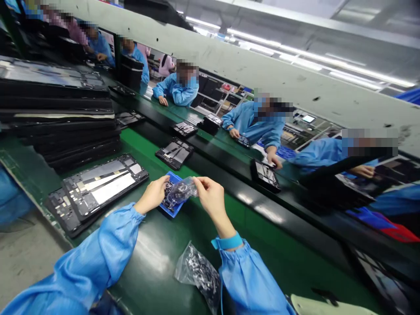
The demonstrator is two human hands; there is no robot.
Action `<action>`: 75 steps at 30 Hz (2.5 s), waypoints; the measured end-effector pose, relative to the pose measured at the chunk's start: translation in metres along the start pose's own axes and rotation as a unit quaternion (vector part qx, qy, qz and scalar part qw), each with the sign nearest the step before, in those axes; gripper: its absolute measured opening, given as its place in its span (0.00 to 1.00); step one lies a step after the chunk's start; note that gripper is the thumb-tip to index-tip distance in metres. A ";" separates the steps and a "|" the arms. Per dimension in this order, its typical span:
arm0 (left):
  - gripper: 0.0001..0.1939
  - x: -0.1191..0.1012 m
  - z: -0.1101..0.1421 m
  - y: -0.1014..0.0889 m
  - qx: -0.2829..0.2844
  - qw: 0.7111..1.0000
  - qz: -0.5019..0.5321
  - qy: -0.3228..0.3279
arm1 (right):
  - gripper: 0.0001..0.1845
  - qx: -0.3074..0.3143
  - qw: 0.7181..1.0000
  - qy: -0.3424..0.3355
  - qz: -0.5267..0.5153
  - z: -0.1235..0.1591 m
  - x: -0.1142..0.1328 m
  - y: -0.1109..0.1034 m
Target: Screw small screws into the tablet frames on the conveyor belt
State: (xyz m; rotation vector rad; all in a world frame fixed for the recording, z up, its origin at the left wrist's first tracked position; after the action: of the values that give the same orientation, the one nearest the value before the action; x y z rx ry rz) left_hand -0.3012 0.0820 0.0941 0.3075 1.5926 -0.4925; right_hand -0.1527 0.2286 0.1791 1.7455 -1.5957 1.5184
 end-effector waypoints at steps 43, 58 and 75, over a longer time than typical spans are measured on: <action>0.25 -0.003 0.190 0.101 0.516 0.835 -0.076 -0.176 | 0.20 0.008 0.992 -0.043 0.120 0.203 -0.003 -0.102; 0.22 -0.014 0.184 0.094 0.437 0.891 -0.107 -0.064 | 0.22 -0.112 0.981 0.161 0.001 0.199 -0.047 -0.144; 0.20 -0.028 0.138 0.072 0.288 0.869 0.246 -0.318 | 0.53 0.086 0.878 0.342 -0.324 0.194 -0.087 -0.068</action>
State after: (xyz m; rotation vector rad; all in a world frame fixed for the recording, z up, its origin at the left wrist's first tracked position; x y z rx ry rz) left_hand -0.1434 0.0802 0.1086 0.8797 0.6520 -0.5821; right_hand 0.0137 0.1400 0.0602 1.3591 -0.4713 1.6578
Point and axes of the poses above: each hand's wrist, its own z-axis away from the middle knuckle, its own y-axis out of the palm, x = y × z, the point moved 9 cm from there along -z, towards the middle knuckle, and after that the axes turned 13 degrees about -x, right-handed, at the moved point
